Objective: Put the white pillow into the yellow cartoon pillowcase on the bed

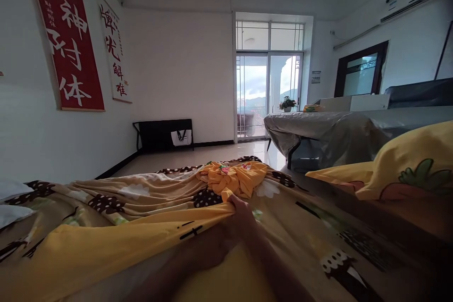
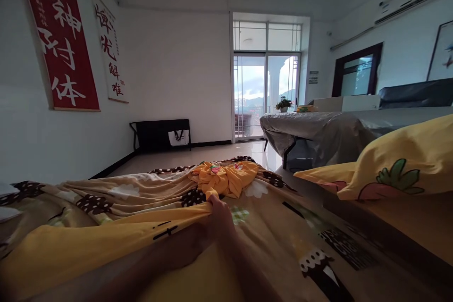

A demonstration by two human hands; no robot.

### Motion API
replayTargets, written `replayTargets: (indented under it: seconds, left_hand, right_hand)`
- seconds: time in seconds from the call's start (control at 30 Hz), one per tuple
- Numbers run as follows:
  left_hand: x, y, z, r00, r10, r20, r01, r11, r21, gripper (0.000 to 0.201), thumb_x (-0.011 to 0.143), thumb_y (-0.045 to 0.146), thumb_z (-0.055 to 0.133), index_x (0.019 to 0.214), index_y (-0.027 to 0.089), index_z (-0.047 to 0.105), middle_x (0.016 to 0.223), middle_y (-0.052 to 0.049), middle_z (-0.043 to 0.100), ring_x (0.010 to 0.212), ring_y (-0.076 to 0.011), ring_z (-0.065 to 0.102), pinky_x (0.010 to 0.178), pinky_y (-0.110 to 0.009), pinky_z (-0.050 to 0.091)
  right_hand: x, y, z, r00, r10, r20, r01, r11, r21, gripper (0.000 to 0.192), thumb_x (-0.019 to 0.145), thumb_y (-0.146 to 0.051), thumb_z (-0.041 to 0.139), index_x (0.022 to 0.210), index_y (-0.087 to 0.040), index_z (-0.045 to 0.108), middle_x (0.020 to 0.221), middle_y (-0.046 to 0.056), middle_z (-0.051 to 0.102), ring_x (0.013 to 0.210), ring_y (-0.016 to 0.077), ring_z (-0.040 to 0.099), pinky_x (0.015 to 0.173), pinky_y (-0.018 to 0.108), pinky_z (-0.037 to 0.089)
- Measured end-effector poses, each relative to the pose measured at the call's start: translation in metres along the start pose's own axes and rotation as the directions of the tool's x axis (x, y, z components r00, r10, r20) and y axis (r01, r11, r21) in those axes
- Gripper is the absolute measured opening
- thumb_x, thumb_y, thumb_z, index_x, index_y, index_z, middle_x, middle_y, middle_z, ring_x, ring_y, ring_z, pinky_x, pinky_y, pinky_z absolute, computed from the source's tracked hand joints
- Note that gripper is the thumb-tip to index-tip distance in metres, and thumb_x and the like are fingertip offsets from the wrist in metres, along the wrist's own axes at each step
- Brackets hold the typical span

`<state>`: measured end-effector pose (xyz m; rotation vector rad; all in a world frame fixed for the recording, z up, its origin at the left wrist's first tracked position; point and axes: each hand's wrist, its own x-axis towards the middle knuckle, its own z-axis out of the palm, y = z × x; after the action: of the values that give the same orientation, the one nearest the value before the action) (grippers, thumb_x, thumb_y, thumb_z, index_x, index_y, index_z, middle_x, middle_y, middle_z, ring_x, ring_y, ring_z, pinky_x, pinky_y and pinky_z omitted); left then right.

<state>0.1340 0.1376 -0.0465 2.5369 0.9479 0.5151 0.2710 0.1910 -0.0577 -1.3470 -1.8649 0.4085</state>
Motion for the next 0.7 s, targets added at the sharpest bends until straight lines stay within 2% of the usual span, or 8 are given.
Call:
replayTargets:
  seconds: [0.1,0.2,0.3,0.4,0.5,0.57,0.63,0.7]
  left_hand:
    - [-0.003,-0.006,0.004,0.981,-0.175,-0.087,0.163,0.978,-0.134,0.045,0.089,0.027,0.038,0.132,0.024,0.049,0.141,-0.002,0.048,0.125,-0.0247,0.047,0.111,-0.042,0.031]
    - [-0.007,-0.019,0.008,0.951,-0.288,-0.114,0.262,0.944,-0.203,0.050,0.089,0.027,0.038,0.139,0.022,0.040,0.146,-0.003,0.040,0.134,-0.0255,0.035,0.115,-0.045,0.023]
    - [-0.008,-0.035,0.013,0.958,-0.269,-0.099,0.251,0.954,-0.165,0.047,0.090,0.028,0.035,0.136,0.022,0.044,0.146,-0.004,0.039,0.138,-0.0258,0.029,0.117,-0.049,0.015]
    - [-0.002,-0.044,0.018,0.974,-0.205,-0.094,0.189,0.969,-0.156,0.049,0.090,0.028,0.038,0.138,0.024,0.042,0.145,-0.003,0.042,0.139,-0.0244,0.028,0.118,-0.047,0.014]
    - [0.005,-0.040,0.020,0.989,-0.130,-0.070,0.116,0.978,-0.176,0.055,0.089,0.027,0.040,0.143,0.024,0.034,0.150,-0.002,0.034,0.140,-0.0216,0.025,0.118,-0.040,0.018]
    - [0.008,-0.034,0.019,0.992,-0.108,-0.066,0.094,0.978,-0.187,0.059,0.086,0.027,0.044,0.144,0.024,0.031,0.151,-0.002,0.031,0.140,-0.0213,0.026,0.118,-0.039,0.020]
    - [0.010,-0.029,0.017,0.982,-0.166,-0.094,0.146,0.970,-0.194,0.059,0.084,0.024,0.047,0.142,0.021,0.036,0.149,-0.004,0.036,0.138,-0.0223,0.030,0.117,-0.040,0.021]
    - [0.008,-0.024,0.015,0.955,-0.255,-0.153,0.224,0.955,-0.193,0.055,0.084,0.025,0.044,0.139,0.019,0.042,0.146,-0.005,0.040,0.136,-0.0228,0.033,0.118,-0.041,0.019]
  right_hand:
    - [0.003,0.006,0.005,0.997,-0.057,-0.046,0.062,0.992,0.114,0.011,0.062,-0.018,0.048,0.072,-0.020,0.046,0.064,-0.001,0.055,0.062,0.0133,0.048,0.056,0.022,0.028]
    - [0.004,0.009,0.004,0.995,-0.095,-0.040,0.099,0.987,0.128,0.012,0.061,-0.022,0.048,0.071,-0.020,0.045,0.062,-0.002,0.052,0.061,0.0129,0.044,0.055,0.022,0.027]
    - [0.004,0.010,0.001,0.987,-0.161,-0.001,0.160,0.979,0.125,0.021,0.059,-0.025,0.054,0.078,-0.019,0.048,0.065,-0.002,0.054,0.062,0.0132,0.045,0.056,0.022,0.029]
    - [0.004,0.014,0.002,0.981,-0.196,0.008,0.194,0.977,0.084,0.028,0.058,-0.019,0.052,0.086,-0.019,0.053,0.071,-0.001,0.058,0.065,0.0136,0.048,0.059,0.022,0.033]
    - [0.004,0.016,0.005,0.988,-0.148,-0.052,0.148,0.989,-0.013,0.038,0.057,-0.008,0.044,0.092,-0.017,0.057,0.080,0.003,0.062,0.073,0.0153,0.054,0.066,0.024,0.036]
    - [0.004,0.016,0.006,0.992,-0.098,-0.077,0.090,0.991,-0.098,0.037,0.057,-0.005,0.042,0.088,-0.016,0.059,0.083,0.006,0.064,0.076,0.0167,0.056,0.067,0.025,0.036]
    - [0.003,0.014,0.005,0.995,-0.069,-0.077,0.055,0.985,-0.166,0.029,0.059,-0.005,0.043,0.079,-0.017,0.060,0.080,0.006,0.062,0.073,0.0169,0.055,0.065,0.025,0.036]
    - [0.002,0.011,0.002,0.992,-0.097,-0.083,0.081,0.980,-0.180,0.023,0.059,-0.006,0.045,0.072,-0.018,0.059,0.080,0.006,0.060,0.072,0.0163,0.054,0.064,0.024,0.035]
